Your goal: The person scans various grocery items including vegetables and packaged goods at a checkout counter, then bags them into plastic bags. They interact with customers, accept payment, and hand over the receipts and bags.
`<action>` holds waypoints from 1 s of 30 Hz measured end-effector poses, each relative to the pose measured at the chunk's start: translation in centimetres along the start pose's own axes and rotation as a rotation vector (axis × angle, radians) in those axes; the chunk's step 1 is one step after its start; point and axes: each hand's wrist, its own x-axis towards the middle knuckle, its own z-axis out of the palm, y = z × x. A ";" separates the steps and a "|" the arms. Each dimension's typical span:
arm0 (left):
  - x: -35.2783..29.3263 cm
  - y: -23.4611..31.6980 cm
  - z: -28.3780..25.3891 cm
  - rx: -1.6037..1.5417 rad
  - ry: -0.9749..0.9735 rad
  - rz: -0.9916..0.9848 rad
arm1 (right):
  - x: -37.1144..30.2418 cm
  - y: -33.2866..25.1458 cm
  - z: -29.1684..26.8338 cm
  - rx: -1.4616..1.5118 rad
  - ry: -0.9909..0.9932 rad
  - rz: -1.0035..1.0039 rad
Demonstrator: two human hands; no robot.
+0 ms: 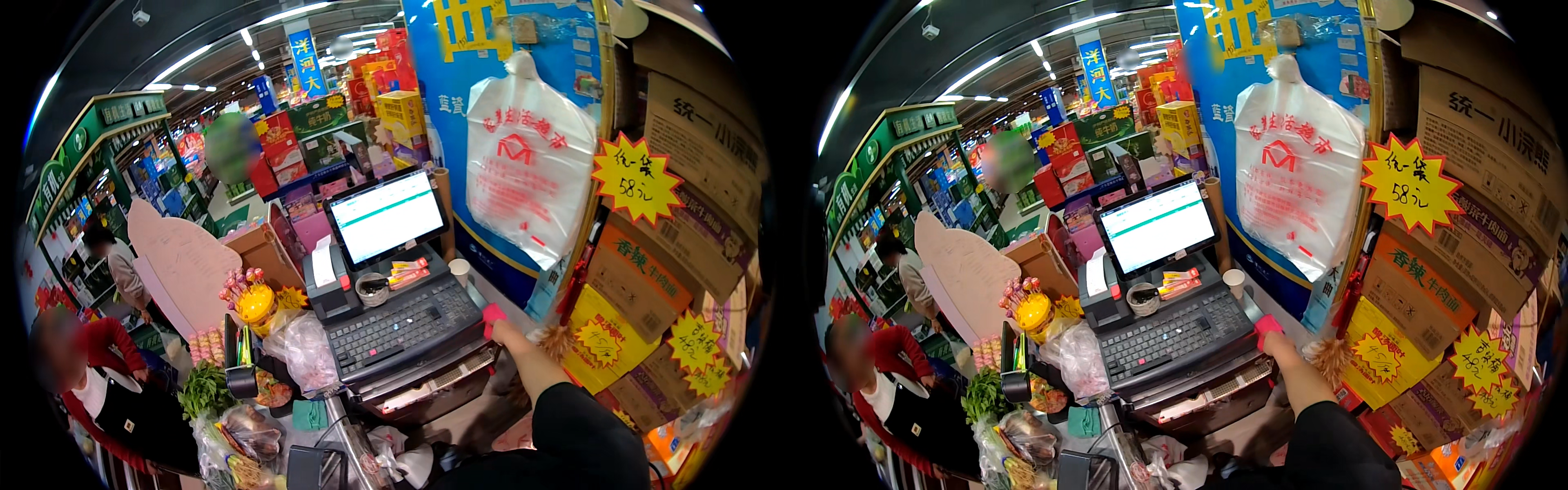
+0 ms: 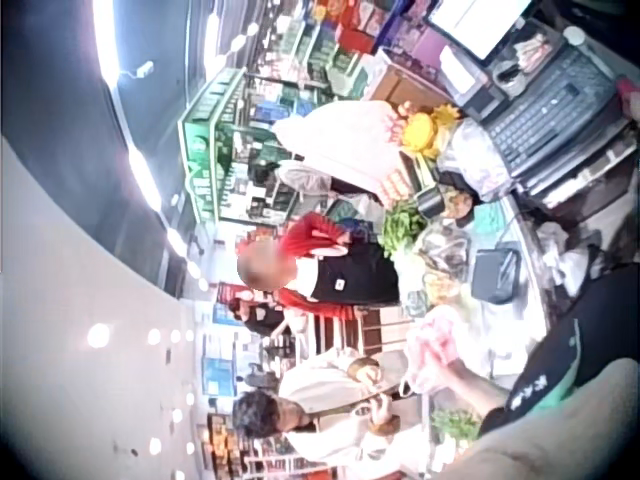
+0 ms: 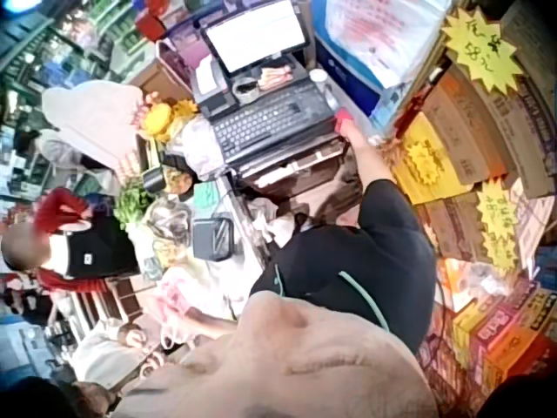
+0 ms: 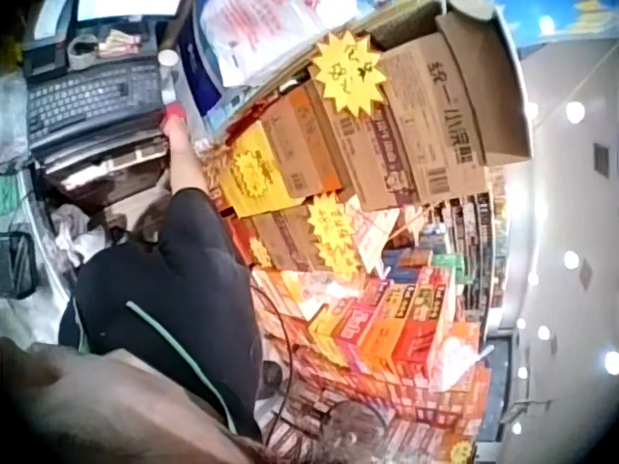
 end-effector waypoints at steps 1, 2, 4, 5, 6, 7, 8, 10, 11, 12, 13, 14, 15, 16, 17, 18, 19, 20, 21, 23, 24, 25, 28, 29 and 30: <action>-0.3 -0.3 0.9 -0.002 -0.059 -0.006 | -0.5 -1.4 -0.7 0.004 0.027 0.016; -0.6 -0.5 1.6 -0.007 -0.123 -0.014 | -2.0 -2.6 -1.0 0.124 0.134 -0.013; -1.2 -1.2 3.0 -0.018 -0.242 -0.028 | -5.8 -5.5 -2.3 0.357 0.335 -0.086; -1.4 -1.7 3.9 -0.052 -0.309 -0.031 | -6.6 -5.8 -1.5 0.565 0.315 -0.186; -1.3 -2.2 5.2 -0.089 -0.387 -0.030 | -7.4 -6.5 -0.7 0.775 0.167 -0.245; -1.5 -2.7 6.7 -0.130 -0.448 -0.038 | -10.0 -8.9 -1.3 0.911 0.011 -0.274; -1.8 -3.0 8.3 -0.158 -0.495 -0.054 | -13.1 -11.3 -2.4 1.044 -0.152 -0.288; -3.9 -0.6 12.5 -0.171 -0.506 -0.179 | -16.6 -14.6 -2.5 1.097 -0.482 -0.428; -3.9 -1.6 13.1 -0.158 -0.548 -0.152 | -18.8 -16.6 -3.0 1.113 -0.570 -0.486; -4.0 -2.7 13.3 -0.171 -0.573 -0.139 | -20.9 -18.5 -3.5 1.127 -0.657 -0.546; -4.4 -2.9 13.5 -0.132 -0.575 -0.116 | -22.9 -20.1 -4.1 1.128 -0.753 -0.590; -4.7 -3.5 13.4 -0.118 -0.584 -0.096 | -24.3 -21.4 -4.2 1.132 -0.844 -0.638; -5.0 -4.4 13.1 -0.151 -0.560 -0.122 | -25.4 -22.0 -3.5 1.070 -0.901 -0.714; -5.3 -4.4 13.0 -0.182 -0.542 -0.149 | -26.3 -22.1 -2.1 1.088 -0.984 -0.723; -6.2 -3.8 13.1 -0.265 -0.472 -0.227 | -27.1 -22.0 -1.2 0.996 -1.015 -0.675; -6.2 -4.1 12.6 -0.342 -0.461 -0.272 | -27.9 -21.9 -0.6 0.901 -1.045 -0.630; -5.9 -4.9 12.0 -0.420 -0.448 -0.313 | -28.7 -21.7 0.1 0.946 -1.094 -0.562; -5.6 -5.5 11.4 -0.498 -0.435 -0.352 | -29.6 -21.4 0.5 0.989 -1.141 -0.491; -5.4 -5.6 10.9 -0.554 -0.468 -0.397 | -30.4 -21.3 0.9 1.045 -1.154 -0.451; -5.4 -5.2 10.6 -0.715 -0.467 -0.542 | -30.6 -20.6 2.4 1.003 -1.135 -0.458; -5.3 -4.9 10.1 -0.791 -0.461 -0.611 | -30.9 -20.6 3.0 0.987 -1.133 -0.460; -5.1 -5.4 9.6 -0.837 -0.455 -0.638 | -31.1 -20.7 3.2 0.945 -1.087 -0.503; -4.4 -6.7 7.4 -1.036 -0.320 -0.716 | -31.8 -21.8 3.5 0.679 -0.913 -0.800; -4.7 -6.6 7.2 -1.037 -0.311 -0.685 | -31.1 -20.9 5.3 0.646 -0.879 -0.833; -4.7 -7.3 6.8 -1.026 -0.271 -0.664 | -31.7 -21.2 4.5 0.602 -0.889 -0.803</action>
